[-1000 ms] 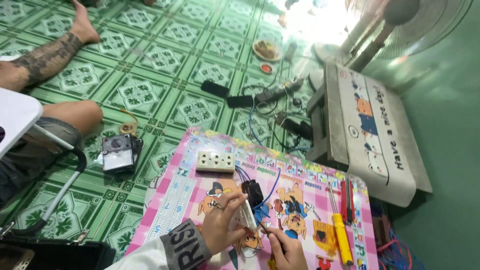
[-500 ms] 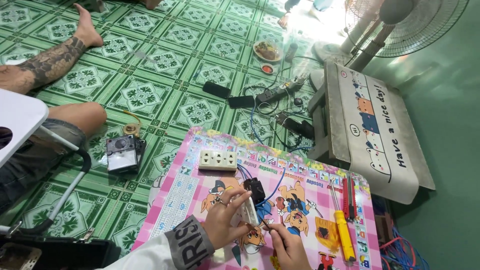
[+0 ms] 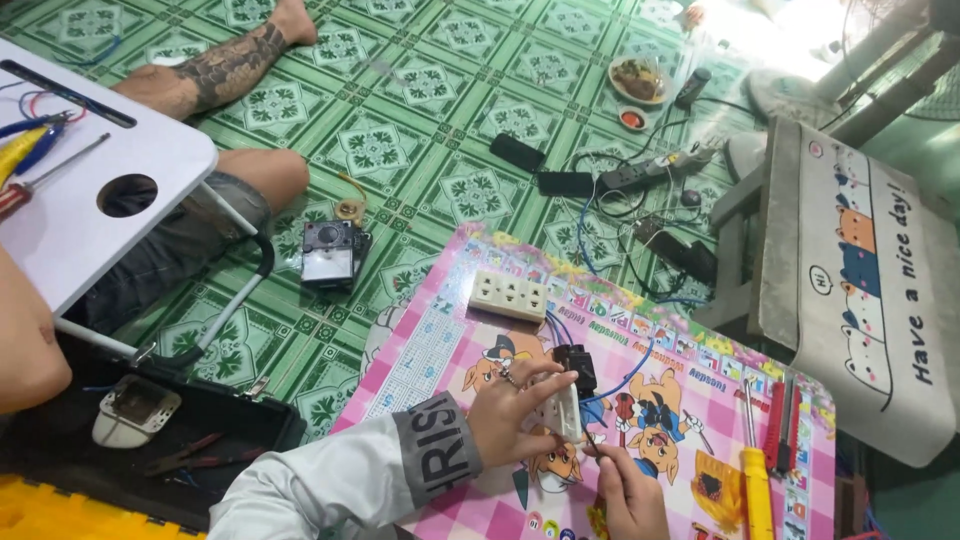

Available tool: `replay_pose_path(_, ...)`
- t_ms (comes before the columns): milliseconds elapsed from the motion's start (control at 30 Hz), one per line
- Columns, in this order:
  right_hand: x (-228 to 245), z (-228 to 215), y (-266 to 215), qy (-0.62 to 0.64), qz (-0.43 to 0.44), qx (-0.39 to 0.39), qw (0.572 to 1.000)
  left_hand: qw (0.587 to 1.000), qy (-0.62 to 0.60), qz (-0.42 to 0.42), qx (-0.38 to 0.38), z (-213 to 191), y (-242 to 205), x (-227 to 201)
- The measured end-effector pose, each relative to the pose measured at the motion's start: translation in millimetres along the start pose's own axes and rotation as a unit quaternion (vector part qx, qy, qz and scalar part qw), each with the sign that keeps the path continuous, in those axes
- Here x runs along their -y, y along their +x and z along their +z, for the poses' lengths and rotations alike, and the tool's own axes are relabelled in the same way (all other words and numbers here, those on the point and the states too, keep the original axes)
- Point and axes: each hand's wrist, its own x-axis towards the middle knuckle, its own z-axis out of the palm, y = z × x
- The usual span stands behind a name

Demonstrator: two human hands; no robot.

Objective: The person uses a screwdriver to connect wires to electrical outlets. They tighten screws on the terminals of a white outlet and a black switch, handling blue and black wires throughout the process.

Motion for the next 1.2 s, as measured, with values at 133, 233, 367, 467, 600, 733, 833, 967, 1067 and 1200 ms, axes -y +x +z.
replay_pose_path(133, -11.9, -1.3, 0.9, 0.006, -0.068, 0.024, 0.997, 1.000, -0.006, 0.014, -0.001, -3.2, 1.5, -0.1)
replay_pose_path(233, -4.1, -3.2, -0.5, -0.003, -0.091, 0.018, 0.996, 1.000, -0.001, 0.018, 0.002, -3.7, 2.4, 3.0)
replay_pose_path(367, 1.1, -7.4, -8.4, -0.019, -0.159, -0.002, 0.987, 0.998, -0.053, -0.021, 0.006, -1.0, -4.7, 2.4)
replay_pose_path(467, 10.7, -12.3, -16.6, 0.002, -0.172, -0.016, 0.985, 0.991, -0.108, -0.079, 0.019, -0.9, -4.4, -4.5)
replay_pose_path(600, 5.6, -13.4, -20.1, -0.021, -0.175, -0.021, 0.984, 0.978, -0.153, -0.140, 0.029, -3.9, -0.6, -6.7)
replay_pose_path(733, 14.7, -11.0, -17.7, -0.008, -0.191, 0.001, 0.982, 0.978, -0.145, -0.146, 0.029, -0.6, -5.4, -7.9)
replay_pose_path(833, 13.5, -9.8, -17.8, -0.018, -0.199, 0.002, 0.980, 0.982, -0.148, -0.118, 0.016, 3.5, -9.7, -6.5)
replay_pose_path(967, 10.8, -9.4, -17.7, -0.046, -0.209, -0.010, 0.977, 0.983, -0.149, -0.103, 0.002, 3.9, -7.6, -9.1)
replay_pose_path(1067, 14.4, -9.3, -17.6, -0.054, -0.211, -0.009, 0.976, 0.977, -0.178, -0.115, 0.002, 3.5, -6.9, -12.3)
replay_pose_path(1200, 16.0, -8.4, -17.9, -0.060, -0.222, -0.019, 0.973, 0.973, -0.195, -0.122, 0.005, 3.9, -7.5, -12.5)
